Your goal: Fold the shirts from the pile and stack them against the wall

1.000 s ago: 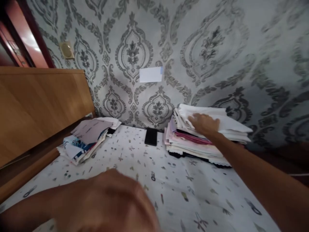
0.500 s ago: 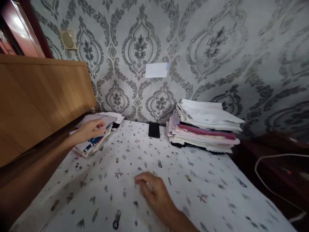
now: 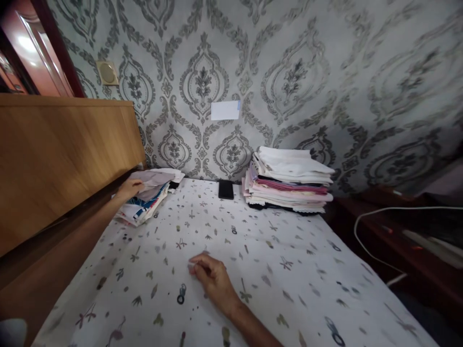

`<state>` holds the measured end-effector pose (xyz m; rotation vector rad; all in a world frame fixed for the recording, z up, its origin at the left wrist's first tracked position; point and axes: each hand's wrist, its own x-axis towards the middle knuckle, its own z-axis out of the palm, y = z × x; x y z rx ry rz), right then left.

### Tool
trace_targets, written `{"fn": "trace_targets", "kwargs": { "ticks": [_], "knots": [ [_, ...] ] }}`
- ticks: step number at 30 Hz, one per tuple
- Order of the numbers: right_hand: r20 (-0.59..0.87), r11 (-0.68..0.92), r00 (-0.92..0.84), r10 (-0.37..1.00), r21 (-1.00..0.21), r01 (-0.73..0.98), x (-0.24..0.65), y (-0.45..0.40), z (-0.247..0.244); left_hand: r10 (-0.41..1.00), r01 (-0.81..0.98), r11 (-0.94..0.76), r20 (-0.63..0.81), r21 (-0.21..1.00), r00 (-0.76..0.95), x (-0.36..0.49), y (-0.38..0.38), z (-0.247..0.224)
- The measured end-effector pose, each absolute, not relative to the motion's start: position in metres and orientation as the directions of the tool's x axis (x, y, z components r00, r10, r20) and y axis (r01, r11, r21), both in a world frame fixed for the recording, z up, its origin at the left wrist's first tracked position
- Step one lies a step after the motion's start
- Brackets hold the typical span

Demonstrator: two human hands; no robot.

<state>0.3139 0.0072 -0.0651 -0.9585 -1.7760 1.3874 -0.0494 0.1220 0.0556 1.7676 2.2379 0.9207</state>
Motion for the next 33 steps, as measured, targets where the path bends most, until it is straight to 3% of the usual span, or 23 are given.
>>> {"fn": "trace_targets", "kwargs": {
  "ticks": [3, 6, 7, 9, 13, 18, 21, 27, 33],
  "knots": [
    [0.145, 0.216, -0.422, 0.895, -0.968, 0.126, 0.316, 0.010, -0.068, 0.884, 0.825, 0.048, 0.361, 0.563, -0.297, -0.017, 0.114, 0.071],
    [0.274, 0.333, -0.281, 0.920, -0.924, 0.186, 0.319, 0.016, -0.072, 0.923, 0.806, -0.102, 0.357, 0.583, -0.141, 0.040, 0.088, 0.068],
    [0.323, 0.377, -0.242, 0.915, -0.899, 0.223, 0.321, 0.019, -0.074, 0.948, 0.775, -0.178, 0.318, 0.606, -0.031, 0.061, 0.074, 0.063],
    [0.431, 0.471, -0.192, 0.881, -0.830, 0.297, 0.325, 0.025, -0.079, 0.913, 0.518, -0.323, 0.117, 0.792, 0.391, 0.101, 0.043, 0.052],
    [0.554, 0.602, -0.240, 0.797, -0.698, 0.389, 0.334, 0.031, -0.088, 0.751, 0.312, -0.268, -0.005, 0.912, 0.660, 0.144, -0.011, 0.046],
    [0.596, 0.686, -0.339, 0.728, -0.618, 0.385, 0.337, 0.029, -0.081, 0.771, 0.128, -0.037, -0.053, 0.991, 0.635, 0.136, -0.020, 0.062],
    [0.582, 0.706, -0.401, 0.708, -0.605, 0.368, 0.344, 0.024, -0.057, 0.818, 0.094, -0.018, -0.039, 0.995, 0.573, 0.119, -0.011, 0.070],
    [0.484, 0.665, -0.471, 0.738, -0.642, 0.382, 0.355, 0.025, 0.019, 0.897, 0.274, -0.278, 0.147, 0.921, 0.417, 0.096, -0.001, 0.090],
    [0.588, 0.733, -0.458, 0.667, -0.408, 0.544, 0.350, 0.042, 0.091, 0.866, 0.483, -0.444, 0.223, 0.755, 0.448, 0.104, 0.010, 0.121]
  ]
}}
